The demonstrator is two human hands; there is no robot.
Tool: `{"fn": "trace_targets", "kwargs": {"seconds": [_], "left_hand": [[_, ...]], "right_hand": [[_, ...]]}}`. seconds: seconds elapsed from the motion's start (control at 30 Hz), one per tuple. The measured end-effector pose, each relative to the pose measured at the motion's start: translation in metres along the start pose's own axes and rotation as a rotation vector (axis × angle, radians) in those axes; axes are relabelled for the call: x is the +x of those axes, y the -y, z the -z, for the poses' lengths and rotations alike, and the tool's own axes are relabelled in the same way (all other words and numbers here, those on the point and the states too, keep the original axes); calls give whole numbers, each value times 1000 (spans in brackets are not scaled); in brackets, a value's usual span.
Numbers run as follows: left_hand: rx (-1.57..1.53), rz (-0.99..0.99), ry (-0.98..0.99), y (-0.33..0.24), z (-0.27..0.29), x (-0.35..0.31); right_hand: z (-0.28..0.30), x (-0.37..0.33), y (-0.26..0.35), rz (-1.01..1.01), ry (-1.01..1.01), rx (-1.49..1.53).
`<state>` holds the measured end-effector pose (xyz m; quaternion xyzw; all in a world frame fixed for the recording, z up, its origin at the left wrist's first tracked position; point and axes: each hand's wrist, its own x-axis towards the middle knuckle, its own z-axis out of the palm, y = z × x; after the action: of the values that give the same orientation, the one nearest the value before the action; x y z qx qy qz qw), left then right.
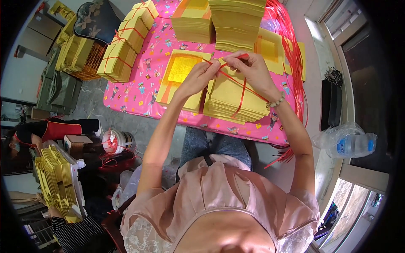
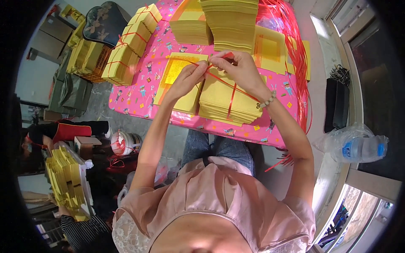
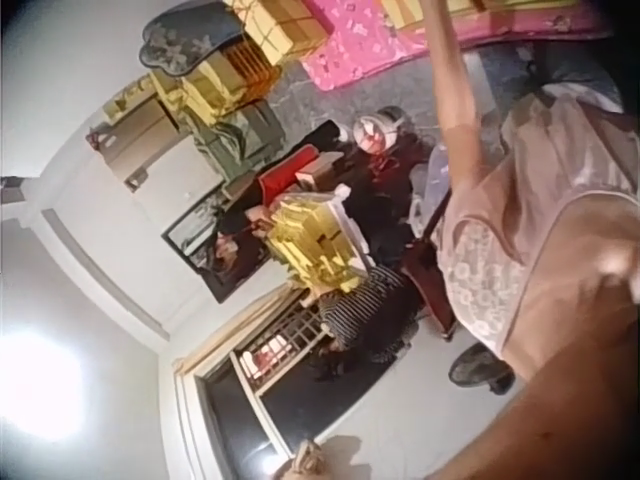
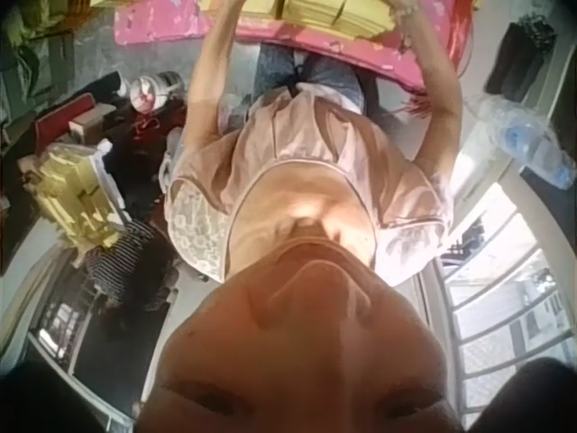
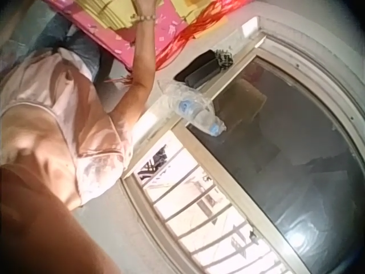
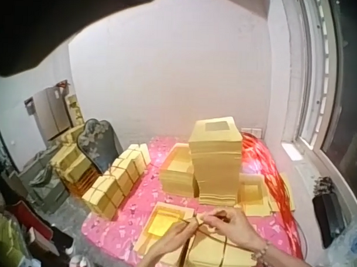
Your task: Wrapping stacks of yellow paper with red bands and organizing them into boxes.
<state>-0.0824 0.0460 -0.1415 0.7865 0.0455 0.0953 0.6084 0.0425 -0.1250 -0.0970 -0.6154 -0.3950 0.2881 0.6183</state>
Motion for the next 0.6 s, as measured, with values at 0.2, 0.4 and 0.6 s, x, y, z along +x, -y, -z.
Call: {"fn": "trace_targets", "kwargs": {"seconds": [0.2,0.4,0.6], "left_hand": [[-177,148,262,-5,21,5],[-132,114,182,-18,16,3],[-67,-23,41,-1,3,3]], "right_hand": [[0,-11,6,357,146,-461],[12,-15,7,565,268,-770],[53,-29,9,193,175,-663]]}}
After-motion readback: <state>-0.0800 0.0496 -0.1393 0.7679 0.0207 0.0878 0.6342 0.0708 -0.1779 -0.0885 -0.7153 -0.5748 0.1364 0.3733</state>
